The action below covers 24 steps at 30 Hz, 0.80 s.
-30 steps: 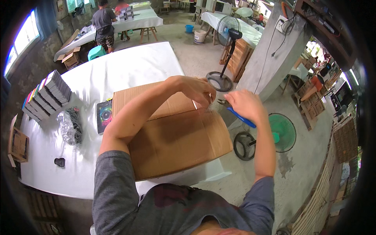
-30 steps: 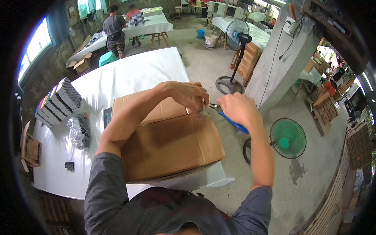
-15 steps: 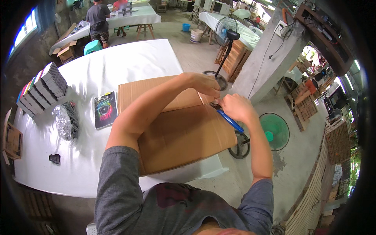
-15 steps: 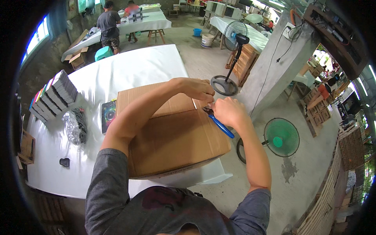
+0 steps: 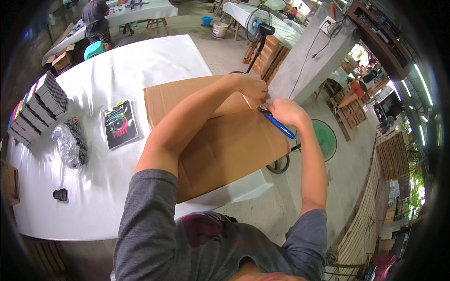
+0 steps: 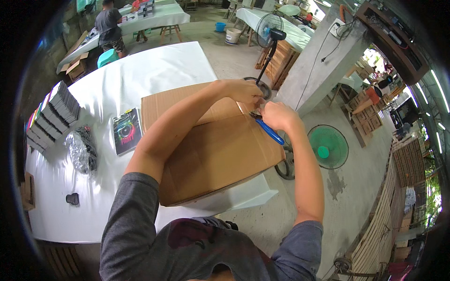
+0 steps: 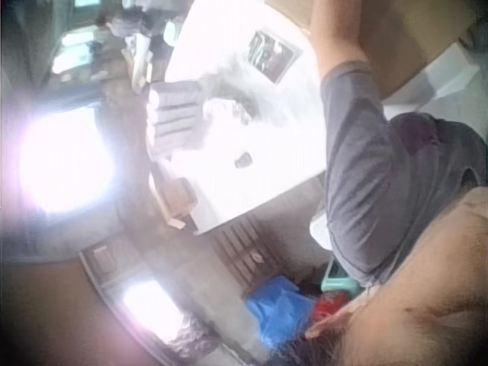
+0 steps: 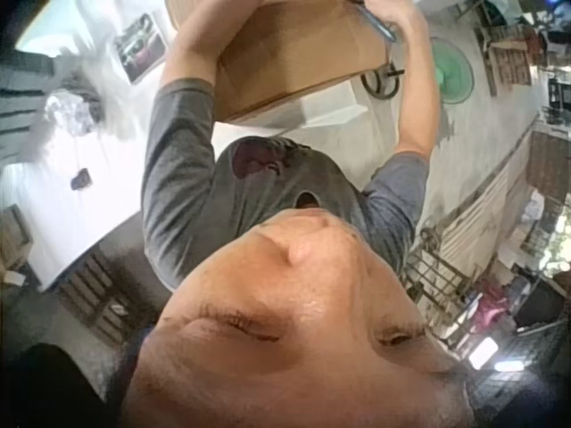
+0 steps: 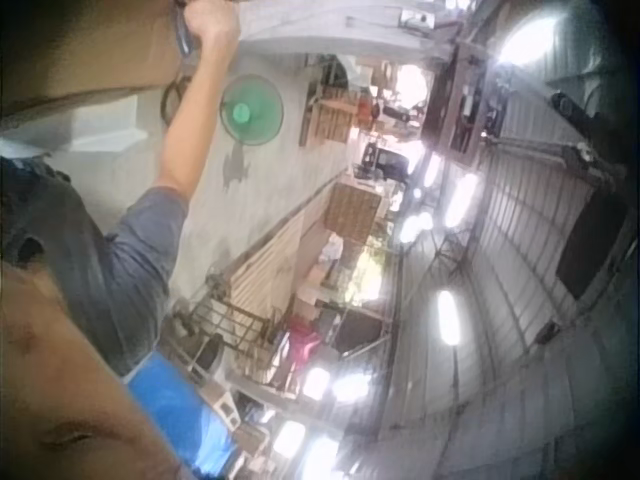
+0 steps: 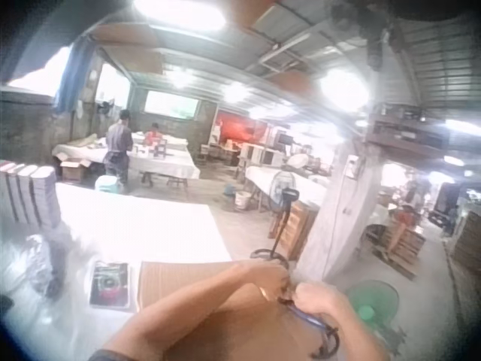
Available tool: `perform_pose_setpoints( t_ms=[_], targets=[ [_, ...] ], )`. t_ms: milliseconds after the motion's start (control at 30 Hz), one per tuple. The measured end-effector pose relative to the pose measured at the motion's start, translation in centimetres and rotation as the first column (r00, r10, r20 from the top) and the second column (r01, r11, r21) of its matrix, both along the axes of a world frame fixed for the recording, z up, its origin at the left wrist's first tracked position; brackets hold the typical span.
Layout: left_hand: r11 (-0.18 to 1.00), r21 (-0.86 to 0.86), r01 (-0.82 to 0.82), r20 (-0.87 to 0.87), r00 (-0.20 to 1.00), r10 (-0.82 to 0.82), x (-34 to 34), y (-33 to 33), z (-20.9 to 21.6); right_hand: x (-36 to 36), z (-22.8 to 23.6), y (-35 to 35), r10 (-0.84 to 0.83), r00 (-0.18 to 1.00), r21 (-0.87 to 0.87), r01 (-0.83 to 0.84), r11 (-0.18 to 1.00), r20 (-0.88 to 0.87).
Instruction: The person uses pliers to trim the spiral binding edges of a stack of notebooks, then stacks the trimmed notebooks by color on the table. The person then opens a cardboard box with the pliers.
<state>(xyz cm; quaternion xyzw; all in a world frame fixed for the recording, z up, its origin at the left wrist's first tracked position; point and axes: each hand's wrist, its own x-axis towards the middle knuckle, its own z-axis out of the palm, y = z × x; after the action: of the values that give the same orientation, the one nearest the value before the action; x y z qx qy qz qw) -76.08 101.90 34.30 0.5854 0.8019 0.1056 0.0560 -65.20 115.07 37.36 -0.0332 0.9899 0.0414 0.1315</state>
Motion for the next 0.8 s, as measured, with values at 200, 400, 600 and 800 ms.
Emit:
perform_pose_setpoints(
  t_ms=[200, 400, 600, 800],
  targets=[
    [0.85, 0.517, 0.103, -0.005, 0.993, -0.118, -2.5, -0.8, -1.4, 2.3, -0.4, -3.4, -0.148, 0.969, 0.034, 0.157, 0.987, -0.196],
    [0.976, 0.2, -0.091, 0.161, 0.985, 0.058, 0.6, -2.2, 1.5, 3.3, -1.3, -3.1, -0.287, 0.916, -0.069, 0.279, 0.958, -0.279],
    [0.991, 0.096, -0.09, -0.225, 0.968, 0.11, 2.2, -2.8, 1.3, 3.3, -2.2, -3.2, -0.234, 0.917, -0.068, 0.224, 0.972, -0.324],
    [0.897, 0.228, -0.378, -0.6, 0.671, 0.436, 10.4, -6.4, -1.2, 4.3, -2.7, -2.7, -0.221, 0.893, -0.091, 0.201, 0.975, -0.393]
  ],
)
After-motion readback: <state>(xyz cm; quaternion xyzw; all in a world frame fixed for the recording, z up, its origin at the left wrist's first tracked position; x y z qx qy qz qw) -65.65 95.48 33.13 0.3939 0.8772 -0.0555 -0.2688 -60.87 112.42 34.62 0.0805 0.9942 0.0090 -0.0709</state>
